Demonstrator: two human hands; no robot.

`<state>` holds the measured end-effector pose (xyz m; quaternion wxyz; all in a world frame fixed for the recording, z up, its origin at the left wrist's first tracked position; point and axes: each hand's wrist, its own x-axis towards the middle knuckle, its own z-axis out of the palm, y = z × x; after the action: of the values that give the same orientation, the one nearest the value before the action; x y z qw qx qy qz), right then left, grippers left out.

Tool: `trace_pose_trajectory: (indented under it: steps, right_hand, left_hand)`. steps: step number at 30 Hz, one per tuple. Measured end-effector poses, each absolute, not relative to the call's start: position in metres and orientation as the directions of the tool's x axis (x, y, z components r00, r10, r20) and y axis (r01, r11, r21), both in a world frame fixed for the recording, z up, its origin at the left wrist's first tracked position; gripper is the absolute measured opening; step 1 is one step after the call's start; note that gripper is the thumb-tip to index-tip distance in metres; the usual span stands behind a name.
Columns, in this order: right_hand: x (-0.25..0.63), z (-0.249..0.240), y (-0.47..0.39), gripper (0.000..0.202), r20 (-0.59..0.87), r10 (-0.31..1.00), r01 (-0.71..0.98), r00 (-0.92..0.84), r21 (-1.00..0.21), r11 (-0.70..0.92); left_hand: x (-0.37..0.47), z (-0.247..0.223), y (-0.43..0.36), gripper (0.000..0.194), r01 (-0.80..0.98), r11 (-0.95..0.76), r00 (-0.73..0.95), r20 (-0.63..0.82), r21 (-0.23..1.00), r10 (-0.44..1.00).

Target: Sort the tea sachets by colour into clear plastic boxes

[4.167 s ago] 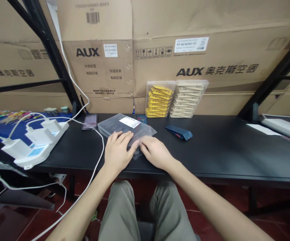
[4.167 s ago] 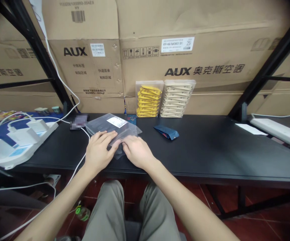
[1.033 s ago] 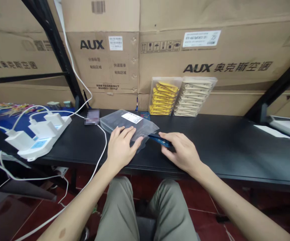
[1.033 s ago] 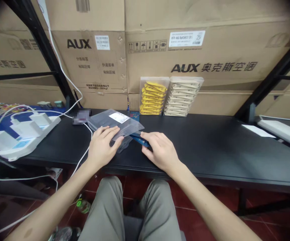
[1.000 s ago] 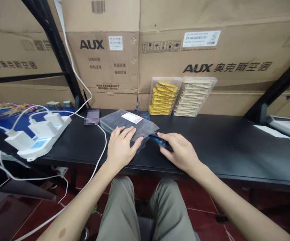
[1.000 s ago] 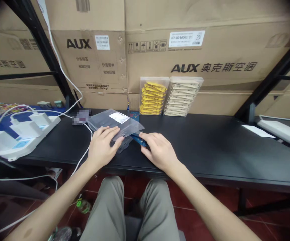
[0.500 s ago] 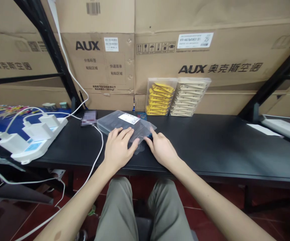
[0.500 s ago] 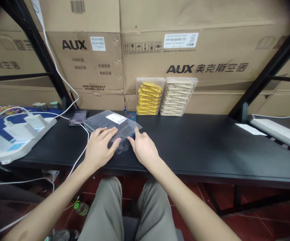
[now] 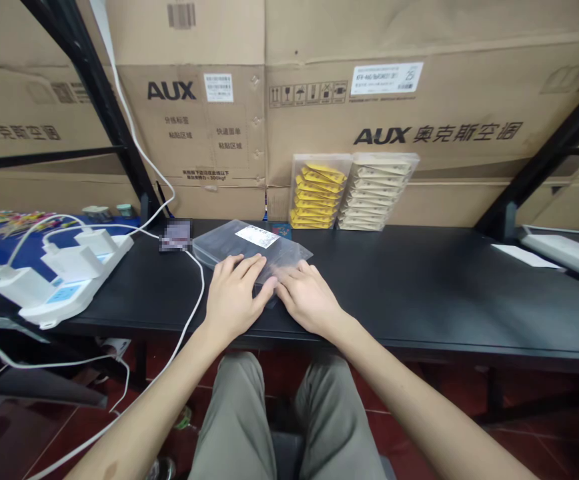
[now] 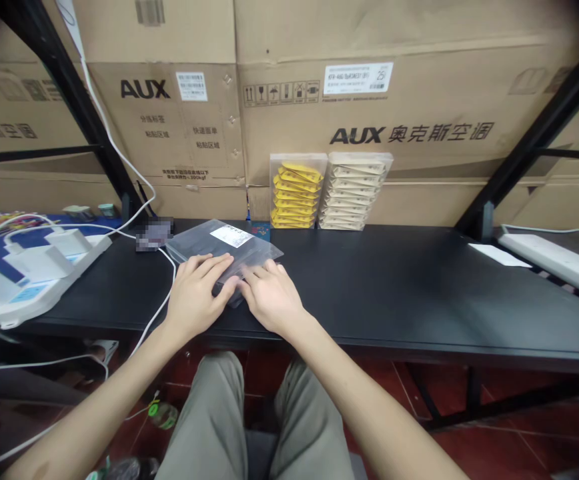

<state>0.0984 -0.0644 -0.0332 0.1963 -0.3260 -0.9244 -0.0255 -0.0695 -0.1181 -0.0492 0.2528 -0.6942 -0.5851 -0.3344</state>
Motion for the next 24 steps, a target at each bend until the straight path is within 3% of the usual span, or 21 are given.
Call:
trace_pose_trajectory:
  steps: [8, 13, 15, 19, 21, 24]
  right_hand:
    - [0.099, -0.039, -0.058, 0.044, 0.359, 0.546, 0.566, -0.757, -0.059, 0.822]
    - [0.102, -0.037, -0.062, 0.036, 0.380, 0.544, 0.540, -0.748, -0.128, 0.832]
    - [0.109, -0.034, -0.063, 0.029, 0.455, 0.581, 0.540, -0.675, -0.232, 0.809]
    - [0.130, -0.030, -0.047, 0.030, 0.627, 0.706, 0.607, -0.328, -0.432, 0.666]
    - [0.137, -0.031, -0.028, 0.030, 0.643, 0.688, 0.647, -0.337, -0.373, 0.665]
    - [0.139, -0.037, 0.005, 0.035, 0.533, 0.632, 0.648, -0.563, -0.190, 0.738]
  left_hand:
    - [-0.069, -0.049, -0.119, 0.047, 0.985, -0.173, 0.106, 0.759, 0.010, 0.643]
    - [-0.069, -0.049, -0.117, 0.040, 0.987, -0.161, 0.095, 0.785, 0.006, 0.612]
    - [-0.069, -0.048, -0.117, 0.037, 0.986, -0.164, 0.080, 0.799, 0.023, 0.596]
    - [-0.068, -0.047, -0.116, 0.034, 0.981, -0.178, 0.047, 0.812, 0.071, 0.582]
    - [-0.068, -0.046, -0.115, 0.033, 0.978, -0.182, 0.024, 0.816, 0.100, 0.578]
    - [-0.068, -0.045, -0.114, 0.031, 0.974, -0.183, -0.002, 0.820, 0.131, 0.572]
